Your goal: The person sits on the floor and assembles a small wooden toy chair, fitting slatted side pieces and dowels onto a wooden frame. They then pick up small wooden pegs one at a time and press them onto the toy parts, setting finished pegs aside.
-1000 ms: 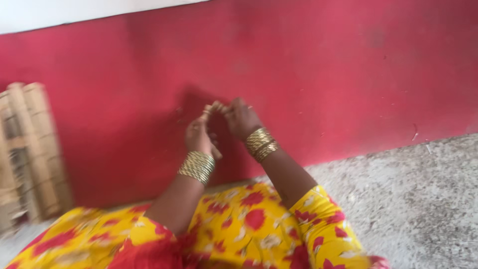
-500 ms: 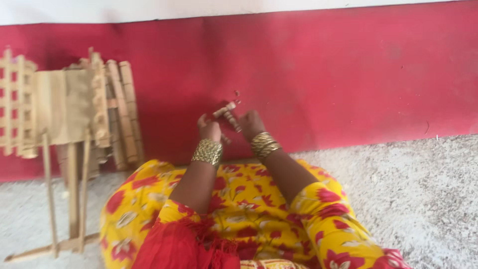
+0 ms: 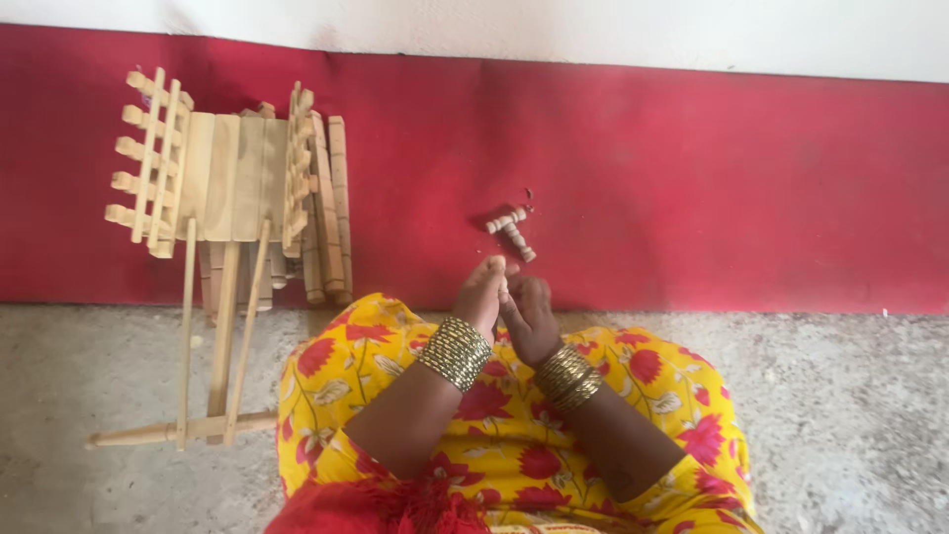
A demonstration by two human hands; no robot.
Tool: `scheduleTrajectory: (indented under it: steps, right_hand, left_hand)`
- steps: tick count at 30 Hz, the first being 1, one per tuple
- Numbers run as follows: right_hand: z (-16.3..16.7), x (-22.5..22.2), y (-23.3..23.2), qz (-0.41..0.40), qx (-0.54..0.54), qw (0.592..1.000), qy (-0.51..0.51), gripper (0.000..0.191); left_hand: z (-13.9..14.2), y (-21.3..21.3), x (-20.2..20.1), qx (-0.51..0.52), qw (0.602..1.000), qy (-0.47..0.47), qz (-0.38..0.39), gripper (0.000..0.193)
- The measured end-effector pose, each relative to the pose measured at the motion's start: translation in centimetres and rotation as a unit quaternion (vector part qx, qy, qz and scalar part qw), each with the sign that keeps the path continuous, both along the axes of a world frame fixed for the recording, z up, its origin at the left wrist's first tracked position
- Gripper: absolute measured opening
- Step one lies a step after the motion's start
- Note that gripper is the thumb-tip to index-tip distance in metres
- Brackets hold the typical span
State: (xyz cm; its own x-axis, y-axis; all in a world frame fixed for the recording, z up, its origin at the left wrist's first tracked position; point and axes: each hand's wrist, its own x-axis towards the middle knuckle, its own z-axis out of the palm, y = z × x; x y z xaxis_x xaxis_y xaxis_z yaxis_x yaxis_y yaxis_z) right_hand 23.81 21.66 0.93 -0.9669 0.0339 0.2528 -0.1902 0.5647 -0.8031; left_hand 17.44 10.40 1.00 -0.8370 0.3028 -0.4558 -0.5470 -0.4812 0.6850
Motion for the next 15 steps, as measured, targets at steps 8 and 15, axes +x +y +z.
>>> scheduleTrajectory:
  steps: [8,15]
  right_hand:
    - [-2.9,-4.6,2.0,-0.069,-0.295,0.943,-0.139,0.017]
    - [0.4,-6.9,3.3,-0.085,-0.158,0.981,-0.072,0.017]
  left_hand:
    - [0.4,1.5,-3.9,-0.018,1.0,-0.019,-0.013,0.019]
    - [2.5,1.6,-4.1,-0.095,0.993,-0.069,-0.031,0.021]
